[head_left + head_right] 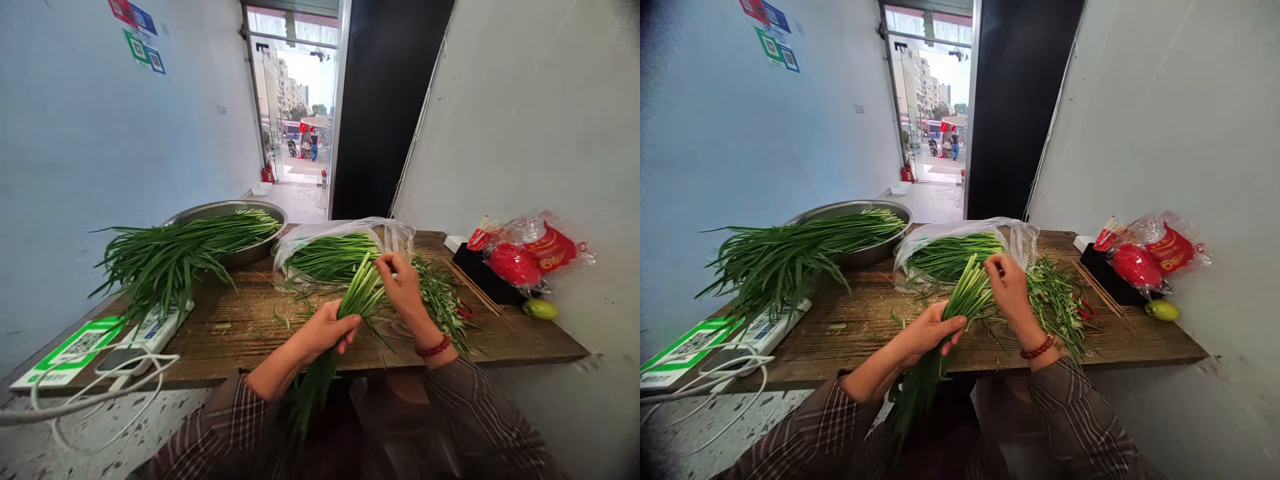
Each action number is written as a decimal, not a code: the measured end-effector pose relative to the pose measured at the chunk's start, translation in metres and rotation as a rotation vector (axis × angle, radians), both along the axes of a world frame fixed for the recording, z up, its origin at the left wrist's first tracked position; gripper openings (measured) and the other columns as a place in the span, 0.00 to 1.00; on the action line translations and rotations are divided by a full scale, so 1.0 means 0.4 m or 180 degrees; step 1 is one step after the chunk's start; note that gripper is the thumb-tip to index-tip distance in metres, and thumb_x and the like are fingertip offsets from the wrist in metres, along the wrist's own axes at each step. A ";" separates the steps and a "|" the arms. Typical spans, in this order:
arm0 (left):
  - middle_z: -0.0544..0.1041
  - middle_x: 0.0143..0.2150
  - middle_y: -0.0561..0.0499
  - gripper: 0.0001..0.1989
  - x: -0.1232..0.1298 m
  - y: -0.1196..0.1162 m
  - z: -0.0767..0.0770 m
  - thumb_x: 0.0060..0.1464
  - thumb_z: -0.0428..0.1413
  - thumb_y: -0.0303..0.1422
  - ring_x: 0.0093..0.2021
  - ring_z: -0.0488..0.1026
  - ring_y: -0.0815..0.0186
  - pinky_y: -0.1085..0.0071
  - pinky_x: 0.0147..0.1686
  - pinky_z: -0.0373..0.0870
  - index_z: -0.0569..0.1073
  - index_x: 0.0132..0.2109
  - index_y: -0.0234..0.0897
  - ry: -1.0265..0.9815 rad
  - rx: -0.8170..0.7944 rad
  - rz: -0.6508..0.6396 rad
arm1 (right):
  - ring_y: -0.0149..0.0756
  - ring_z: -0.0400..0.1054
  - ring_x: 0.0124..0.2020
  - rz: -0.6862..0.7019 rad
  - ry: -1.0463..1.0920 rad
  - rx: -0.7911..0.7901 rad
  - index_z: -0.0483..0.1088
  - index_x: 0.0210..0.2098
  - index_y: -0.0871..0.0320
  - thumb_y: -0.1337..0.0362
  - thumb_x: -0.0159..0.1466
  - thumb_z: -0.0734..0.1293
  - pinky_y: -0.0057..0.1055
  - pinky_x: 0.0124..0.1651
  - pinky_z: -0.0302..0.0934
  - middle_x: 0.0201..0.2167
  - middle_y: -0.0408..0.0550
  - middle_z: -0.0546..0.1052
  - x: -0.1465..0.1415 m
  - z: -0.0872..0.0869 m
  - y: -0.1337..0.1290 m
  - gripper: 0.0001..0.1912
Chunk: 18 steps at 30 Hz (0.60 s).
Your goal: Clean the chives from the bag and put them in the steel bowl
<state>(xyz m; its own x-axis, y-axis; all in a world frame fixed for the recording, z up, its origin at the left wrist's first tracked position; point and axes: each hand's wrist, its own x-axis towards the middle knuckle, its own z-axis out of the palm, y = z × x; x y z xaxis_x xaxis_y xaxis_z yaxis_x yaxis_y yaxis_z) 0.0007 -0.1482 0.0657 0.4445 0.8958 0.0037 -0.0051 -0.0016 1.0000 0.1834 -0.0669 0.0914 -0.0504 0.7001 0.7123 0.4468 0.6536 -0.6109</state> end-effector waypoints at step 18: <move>0.65 0.21 0.60 0.09 -0.150 0.156 0.200 0.60 0.57 0.35 0.16 0.61 0.81 0.83 0.18 0.60 0.69 0.38 0.32 -0.2663 0.0032 0.1648 | 0.36 0.74 0.44 0.1356 0.1112 -0.1619 0.73 0.50 0.53 0.42 0.63 0.61 0.34 0.44 0.66 0.45 0.49 0.80 -0.013 -0.073 -0.015 0.26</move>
